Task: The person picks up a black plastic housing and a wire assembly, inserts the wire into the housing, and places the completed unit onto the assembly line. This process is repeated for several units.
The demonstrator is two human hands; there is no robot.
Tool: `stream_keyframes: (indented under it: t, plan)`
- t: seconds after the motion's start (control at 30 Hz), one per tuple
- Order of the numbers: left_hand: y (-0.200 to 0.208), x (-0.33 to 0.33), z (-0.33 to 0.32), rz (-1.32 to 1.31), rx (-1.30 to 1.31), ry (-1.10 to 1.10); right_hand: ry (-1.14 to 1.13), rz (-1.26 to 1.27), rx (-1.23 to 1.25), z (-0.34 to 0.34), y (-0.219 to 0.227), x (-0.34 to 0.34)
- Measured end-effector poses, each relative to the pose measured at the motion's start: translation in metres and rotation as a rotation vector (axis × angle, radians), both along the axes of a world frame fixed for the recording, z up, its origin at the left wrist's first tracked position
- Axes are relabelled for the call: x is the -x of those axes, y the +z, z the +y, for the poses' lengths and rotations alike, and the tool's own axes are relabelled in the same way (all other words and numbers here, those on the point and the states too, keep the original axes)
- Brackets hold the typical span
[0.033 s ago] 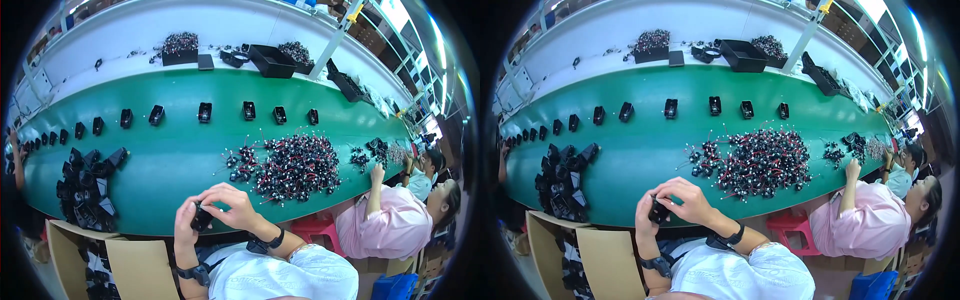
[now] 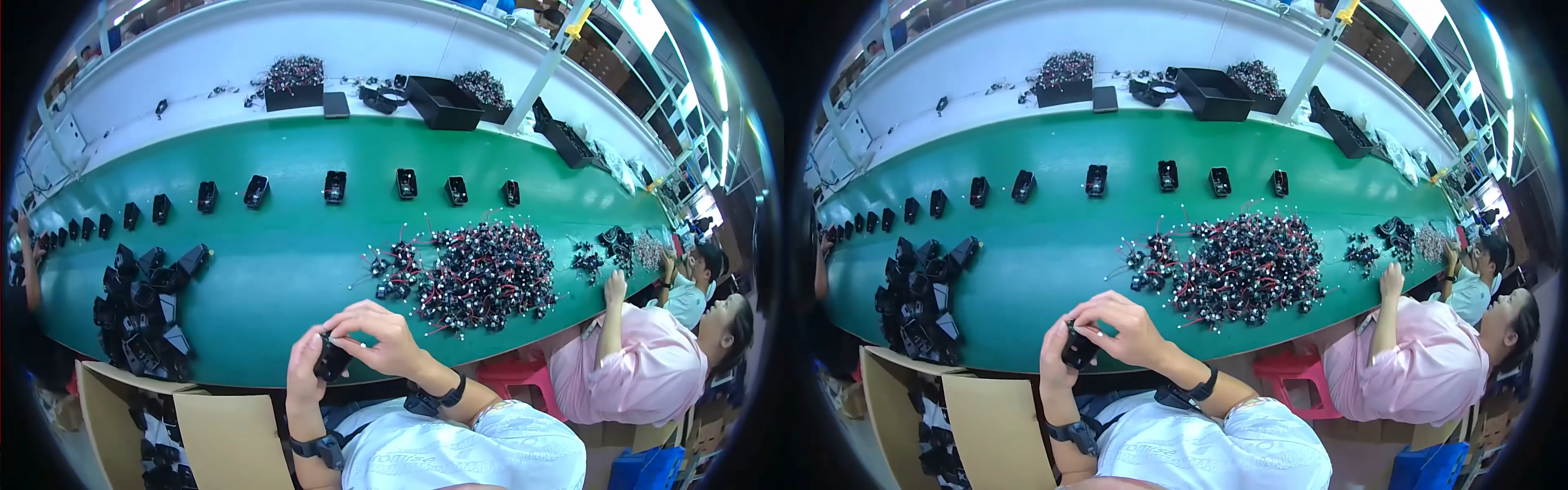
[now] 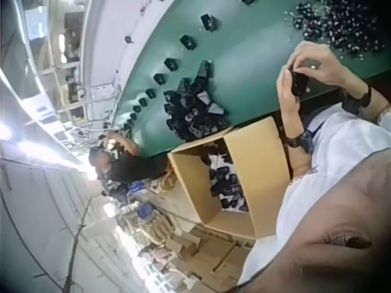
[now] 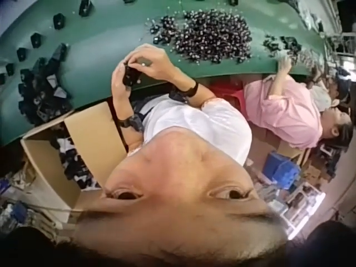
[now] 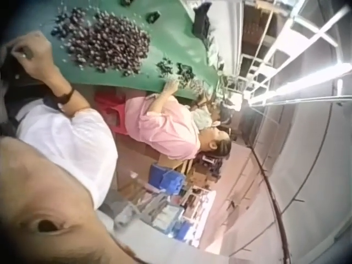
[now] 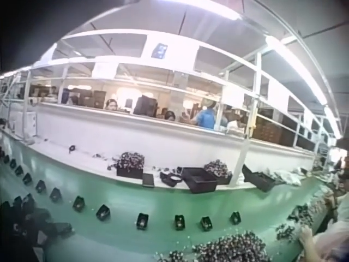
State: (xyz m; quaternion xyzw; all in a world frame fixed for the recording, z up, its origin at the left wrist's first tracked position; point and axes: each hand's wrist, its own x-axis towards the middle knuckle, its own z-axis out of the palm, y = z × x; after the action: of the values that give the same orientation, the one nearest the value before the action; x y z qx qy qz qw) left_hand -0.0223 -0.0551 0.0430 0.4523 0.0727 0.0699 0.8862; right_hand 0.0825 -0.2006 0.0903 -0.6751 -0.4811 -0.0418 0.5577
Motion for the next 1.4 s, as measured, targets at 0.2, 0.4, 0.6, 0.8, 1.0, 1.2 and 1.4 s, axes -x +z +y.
stream_keyframes:
  t: [0.2,0.4,0.6,0.8,1.0,1.2,1.4]
  plan:
    - [-0.005,0.002,0.002,-0.017,-0.008,-0.071,0.115,0.056,0.022,-0.008,0.0,-0.01]
    - [-0.003,0.003,-0.002,-0.124,-0.204,0.069,0.083,0.102,0.019,-0.007,0.004,-0.007]
    - [0.01,-0.002,-0.013,-0.14,-0.431,0.249,-0.071,0.103,0.019,-0.005,0.005,-0.001]
    - [0.014,-0.004,-0.012,-0.168,-0.892,0.458,-0.134,0.2,0.118,-0.008,0.005,-0.001]
    - [0.017,-0.001,-0.013,-0.201,-1.085,0.508,-0.051,0.35,0.111,-0.011,0.0,-0.003]
    - [0.013,-0.001,-0.013,-0.254,-1.067,0.547,0.018,0.374,0.067,-0.014,-0.001,-0.004]
    - [-0.008,-0.004,-0.011,-0.096,-0.345,0.51,0.043,0.139,0.082,-0.011,0.0,0.007]
